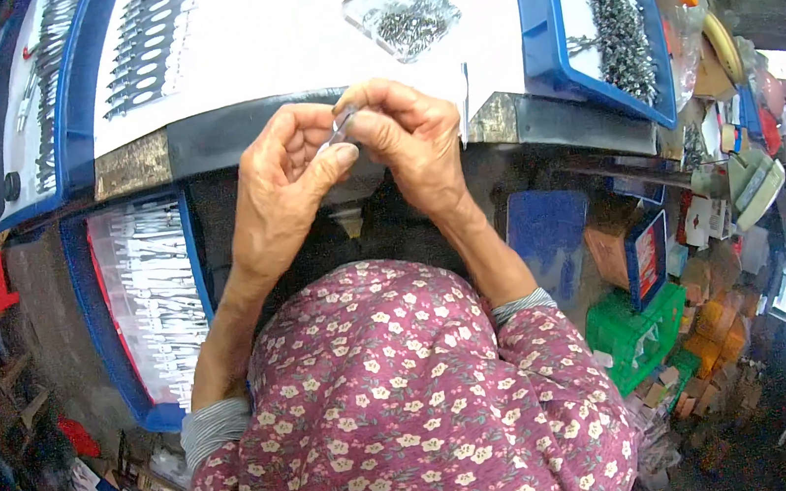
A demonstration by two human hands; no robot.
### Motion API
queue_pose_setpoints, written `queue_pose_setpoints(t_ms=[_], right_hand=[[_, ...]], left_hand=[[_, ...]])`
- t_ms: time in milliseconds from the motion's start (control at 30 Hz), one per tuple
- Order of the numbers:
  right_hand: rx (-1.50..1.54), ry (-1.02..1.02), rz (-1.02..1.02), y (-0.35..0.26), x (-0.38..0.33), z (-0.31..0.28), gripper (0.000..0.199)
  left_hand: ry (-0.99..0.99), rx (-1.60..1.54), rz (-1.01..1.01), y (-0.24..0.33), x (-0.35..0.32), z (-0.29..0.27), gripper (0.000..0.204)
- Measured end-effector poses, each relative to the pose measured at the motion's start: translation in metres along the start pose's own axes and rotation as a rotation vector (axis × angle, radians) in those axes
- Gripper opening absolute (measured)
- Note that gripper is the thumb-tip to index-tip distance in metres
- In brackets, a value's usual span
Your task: Assembling small metal and plastic hardware components at a manual workstation.
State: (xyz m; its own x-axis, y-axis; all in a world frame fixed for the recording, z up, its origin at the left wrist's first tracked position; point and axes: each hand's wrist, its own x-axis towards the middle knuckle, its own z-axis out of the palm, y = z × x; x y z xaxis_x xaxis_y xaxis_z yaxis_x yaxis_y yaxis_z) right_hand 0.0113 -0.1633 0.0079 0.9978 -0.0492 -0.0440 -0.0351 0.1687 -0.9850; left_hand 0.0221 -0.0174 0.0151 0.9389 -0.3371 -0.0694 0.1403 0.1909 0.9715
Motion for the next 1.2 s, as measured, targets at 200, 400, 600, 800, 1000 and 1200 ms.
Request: queue_pose_setpoints(t_ms=[200, 400, 600, 800, 1000, 1200], right_hand=[[0.009, 0.015, -0.031, -0.009, 0.002, 0.007, 0.010], [-0.236, -0.046, -0.035, -0.040, 0.032, -0.007, 0.015], [-0.885, -0.064, -0.447, -0.047, 0.132, -0.030, 0.018], [-1.517, -0.187, -0.500, -0.023, 0.197, -0.057, 0.019], [-1.764, -0.018, -0.496, -0.018, 0.190, -0.048, 0.031], [-1.826, 0.006, -0.434, -0.023, 0.222, -0.072, 0.050]], left_hand=[[0.119, 0.127, 0.206, -0.006, 0.003, 0.005, 0.011], [0.073, 0.388, 0.309, 0.001, 0.001, -0.005, 0.011], [0.081, 0.491, 0.356, -0.003, -0.002, -0.007, 0.010], [0.044, 0.513, 0.336, -0.002, -0.001, -0.010, 0.009], [0.088, 0.521, 0.372, -0.009, -0.002, -0.017, 0.010], [0.056, 0.496, 0.321, -0.007, -0.002, -0.014, 0.011]])
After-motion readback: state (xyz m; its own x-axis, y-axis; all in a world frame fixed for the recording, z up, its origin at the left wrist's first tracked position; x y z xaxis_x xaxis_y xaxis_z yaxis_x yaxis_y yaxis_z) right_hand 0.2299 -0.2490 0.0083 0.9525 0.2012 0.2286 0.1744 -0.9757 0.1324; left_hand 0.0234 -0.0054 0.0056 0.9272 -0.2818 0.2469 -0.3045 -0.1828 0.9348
